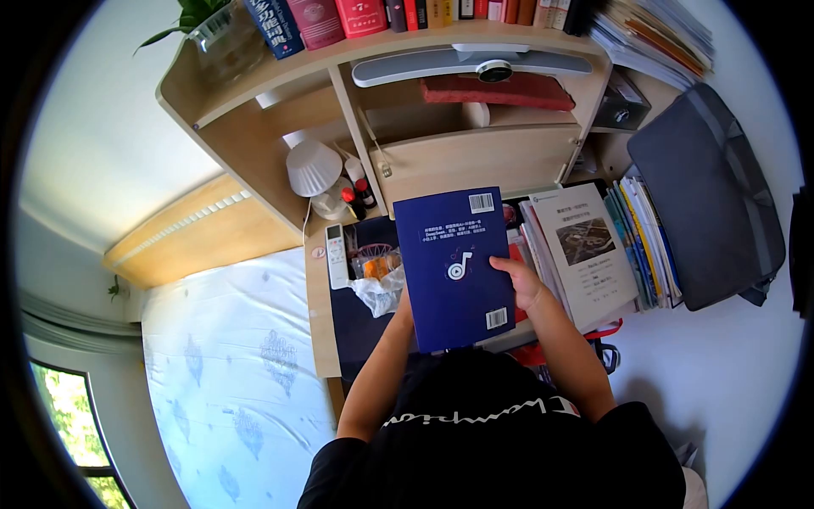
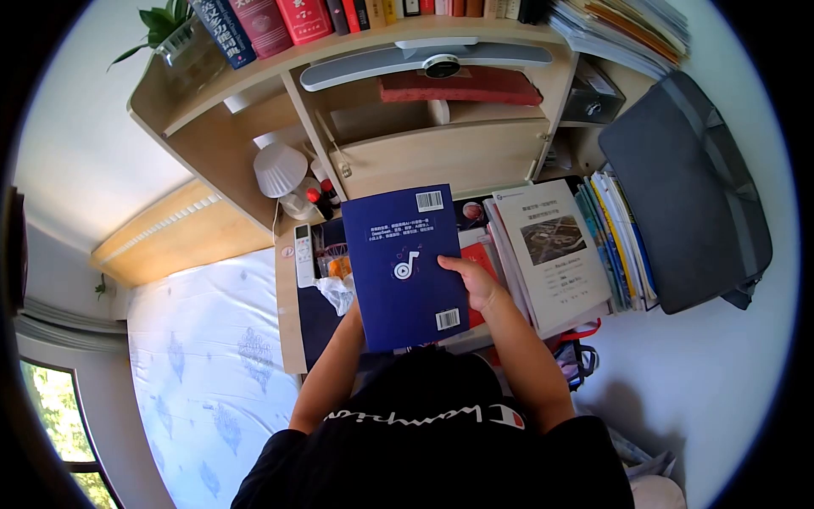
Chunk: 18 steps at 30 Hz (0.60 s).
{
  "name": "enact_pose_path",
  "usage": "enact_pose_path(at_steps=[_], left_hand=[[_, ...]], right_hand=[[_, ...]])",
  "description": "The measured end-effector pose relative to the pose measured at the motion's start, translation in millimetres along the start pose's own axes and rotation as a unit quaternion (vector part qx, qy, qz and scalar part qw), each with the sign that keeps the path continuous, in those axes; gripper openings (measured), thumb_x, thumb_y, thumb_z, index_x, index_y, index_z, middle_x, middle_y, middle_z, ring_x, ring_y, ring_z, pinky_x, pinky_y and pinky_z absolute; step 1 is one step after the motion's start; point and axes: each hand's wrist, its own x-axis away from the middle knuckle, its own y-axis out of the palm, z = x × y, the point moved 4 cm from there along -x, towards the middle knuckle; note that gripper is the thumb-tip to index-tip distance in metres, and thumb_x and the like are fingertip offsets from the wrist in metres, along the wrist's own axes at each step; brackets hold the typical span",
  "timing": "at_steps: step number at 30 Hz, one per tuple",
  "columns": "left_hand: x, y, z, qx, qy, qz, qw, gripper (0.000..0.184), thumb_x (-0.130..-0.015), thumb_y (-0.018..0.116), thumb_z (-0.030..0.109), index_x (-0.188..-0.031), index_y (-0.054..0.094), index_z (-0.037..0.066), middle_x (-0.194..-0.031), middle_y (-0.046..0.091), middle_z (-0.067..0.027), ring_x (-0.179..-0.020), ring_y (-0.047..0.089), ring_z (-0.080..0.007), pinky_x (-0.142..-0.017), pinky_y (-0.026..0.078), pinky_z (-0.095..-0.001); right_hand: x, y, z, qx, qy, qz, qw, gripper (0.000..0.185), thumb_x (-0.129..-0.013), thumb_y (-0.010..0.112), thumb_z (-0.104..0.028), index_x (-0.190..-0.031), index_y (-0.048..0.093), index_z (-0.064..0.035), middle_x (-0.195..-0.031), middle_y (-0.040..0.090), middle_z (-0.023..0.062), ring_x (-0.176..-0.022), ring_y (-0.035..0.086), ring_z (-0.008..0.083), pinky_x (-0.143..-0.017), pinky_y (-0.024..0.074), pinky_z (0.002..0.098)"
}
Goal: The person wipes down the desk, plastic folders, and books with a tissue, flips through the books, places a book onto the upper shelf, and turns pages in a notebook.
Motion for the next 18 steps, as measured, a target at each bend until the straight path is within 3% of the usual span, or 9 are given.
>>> enact_pose_path(at_steps=[3,6,7,8,10,13,15,16,18], left_hand=[[-1,-23,10,-0.04,0.022,0.057,0.997,0.021,-0.083,0.061,0.01,-0.1,0.056,-0.001,-0.083,0.061,-0.0046,-0.076,0.059,-0.0116,-0.068,0.049,-0.0241],[12,-73,28,-0.205,0.07,0.129,0.968,0.011,-0.084,0.059,0.007,-0.091,0.056,0.0,-0.075,0.058,-0.0025,-0.067,0.056,-0.0102,-0.062,0.046,-0.0219],[23,-92,32,-0.169,0.073,0.188,0.965,0.007,-0.085,0.057,0.006,-0.088,0.054,0.0,-0.071,0.056,-0.002,-0.063,0.053,-0.0086,-0.057,0.043,-0.0211],[33,-123,31,-0.202,0.105,0.219,0.949,0.015,-0.085,0.057,0.009,-0.096,0.053,0.0,-0.072,0.058,-0.0042,-0.061,0.051,-0.0083,-0.055,0.042,-0.0209],[64,-169,40,-0.269,0.112,0.327,0.899,0.022,-0.084,0.058,0.006,-0.104,0.051,0.0,-0.071,0.056,-0.0024,-0.06,0.047,-0.0068,-0.051,0.038,-0.0209],[109,-203,60,-0.408,0.113,0.437,0.793,0.021,-0.083,0.06,0.012,-0.101,0.06,0.002,-0.075,0.063,-0.0064,-0.066,0.057,-0.0112,-0.06,0.046,-0.0259],[126,-219,58,-0.514,0.084,0.467,0.715,0.018,-0.081,0.061,0.012,-0.097,0.062,0.005,-0.08,0.063,-0.0073,-0.067,0.059,-0.0162,-0.063,0.047,-0.03],[132,-225,52,-0.512,0.082,0.471,0.713,0.018,-0.081,0.061,0.012,-0.097,0.062,0.005,-0.08,0.063,-0.0073,-0.067,0.059,-0.0162,-0.063,0.047,-0.03],[138,-235,36,-0.619,0.057,0.445,0.644,0.017,-0.078,0.06,0.012,-0.095,0.063,0.008,-0.087,0.06,-0.0105,-0.074,0.06,-0.0258,-0.068,0.047,-0.0358]], right_hand=[[-7,3,4,0.003,0.015,0.01,1.0,0.043,-0.086,0.055,-0.021,-0.121,0.047,0.0023,-0.114,0.057,0.0169,-0.101,0.059,0.0273,-0.088,0.0475,0.0378],[-20,3,6,-0.015,0.025,-0.023,0.999,0.037,-0.086,0.056,-0.019,-0.118,0.051,0.0008,-0.11,0.059,0.0143,-0.099,0.059,0.0239,-0.087,0.0481,0.0368],[-24,1,6,-0.013,0.029,-0.025,0.999,0.037,-0.086,0.056,-0.019,-0.118,0.051,0.0008,-0.11,0.059,0.0143,-0.099,0.059,0.0239,-0.087,0.0481,0.0368],[-27,-1,8,-0.015,0.043,-0.026,0.999,0.037,-0.086,0.056,-0.018,-0.117,0.051,0.0008,-0.11,0.059,0.0144,-0.099,0.059,0.024,-0.086,0.0484,0.0367],[-33,0,10,-0.016,0.063,-0.029,0.997,0.037,-0.086,0.056,-0.018,-0.117,0.051,0.0008,-0.109,0.059,0.0146,-0.098,0.059,0.0242,-0.086,0.0487,0.0367],[-41,-1,15,-0.011,0.085,-0.003,0.996,0.037,-0.085,0.056,-0.018,-0.116,0.051,0.0007,-0.109,0.06,0.0146,-0.098,0.06,0.0246,-0.085,0.0488,0.0368],[-48,-4,20,0.005,0.084,-0.003,0.996,0.04,-0.085,0.055,-0.02,-0.118,0.05,0.0018,-0.11,0.059,0.0159,-0.099,0.059,0.0273,-0.088,0.0473,0.04],[-50,-2,22,0.007,0.088,-0.005,0.996,0.04,-0.085,0.055,-0.02,-0.118,0.05,0.0018,-0.11,0.059,0.0159,-0.099,0.059,0.0273,-0.088,0.0473,0.04],[-52,5,24,-0.003,0.099,-0.014,0.995,0.035,-0.085,0.056,-0.017,-0.115,0.053,0.0002,-0.107,0.061,0.0137,-0.096,0.06,0.0242,-0.085,0.0491,0.0369]])
